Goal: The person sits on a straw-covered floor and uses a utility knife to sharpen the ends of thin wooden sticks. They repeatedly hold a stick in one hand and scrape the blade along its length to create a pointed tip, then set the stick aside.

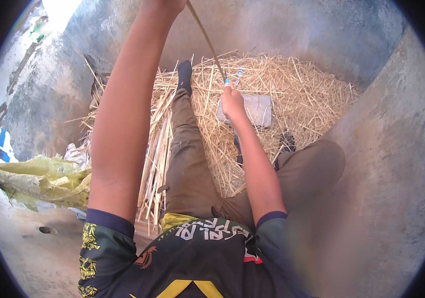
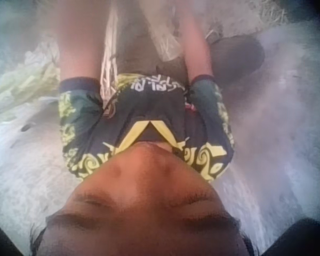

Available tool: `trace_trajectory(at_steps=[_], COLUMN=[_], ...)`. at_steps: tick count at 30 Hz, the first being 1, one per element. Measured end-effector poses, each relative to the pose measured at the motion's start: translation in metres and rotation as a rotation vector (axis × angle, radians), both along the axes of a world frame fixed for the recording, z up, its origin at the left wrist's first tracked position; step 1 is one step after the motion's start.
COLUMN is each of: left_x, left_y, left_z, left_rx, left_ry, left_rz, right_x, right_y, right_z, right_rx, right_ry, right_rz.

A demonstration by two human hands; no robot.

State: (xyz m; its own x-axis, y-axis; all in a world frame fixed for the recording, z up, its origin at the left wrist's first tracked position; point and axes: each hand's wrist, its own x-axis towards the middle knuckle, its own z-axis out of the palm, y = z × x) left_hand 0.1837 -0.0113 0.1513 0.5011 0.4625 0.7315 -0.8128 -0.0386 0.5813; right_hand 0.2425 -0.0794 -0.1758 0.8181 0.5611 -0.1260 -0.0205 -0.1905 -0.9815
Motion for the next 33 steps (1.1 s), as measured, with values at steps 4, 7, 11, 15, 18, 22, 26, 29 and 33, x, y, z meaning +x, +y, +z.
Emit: trace_trajectory(at_steps=[4,7,11,15,18,22,26,29,33], left_x=[-0.006,-0.005,0.001,0.002,0.011,0.015,0.0,-0.004,-0.004], left_y=[0.005,0.0,0.009,0.01,0.011,0.013,-0.006,-0.016,-0.015], left_z=[-0.001,0.001,-0.006,-0.003,0.0,0.001,-0.001,-0.008,-0.012], left_rx=[0.0,0.029,0.128,0.091,0.131,0.193,0.207,0.176,0.188], left_ry=[-0.03,-0.039,-0.076,-0.091,-0.094,-0.071,0.011,-0.073,-0.167], left_rz=[0.046,0.051,0.089,0.091,0.128,0.143,0.131,0.211,0.525], right_x=[-0.02,-0.001,-0.011,-0.027,-0.036,-0.04,-0.033,-0.033,-0.038], right_y=[0.007,0.011,0.009,-0.008,-0.005,-0.004,0.002,0.003,-0.005], right_z=[0.02,-0.034,-0.021,0.02,0.026,0.032,0.023,0.013,0.014], right_rx=[0.042,-0.086,-0.162,-0.094,0.003,0.058,0.115,0.125,-0.003], right_ry=[-0.152,-0.151,-0.23,-0.186,-0.251,-0.233,-0.091,-0.104,-0.103], right_rz=[-0.005,-0.037,-0.105,-0.016,-0.054,-0.067,-0.059,-0.043,0.017])
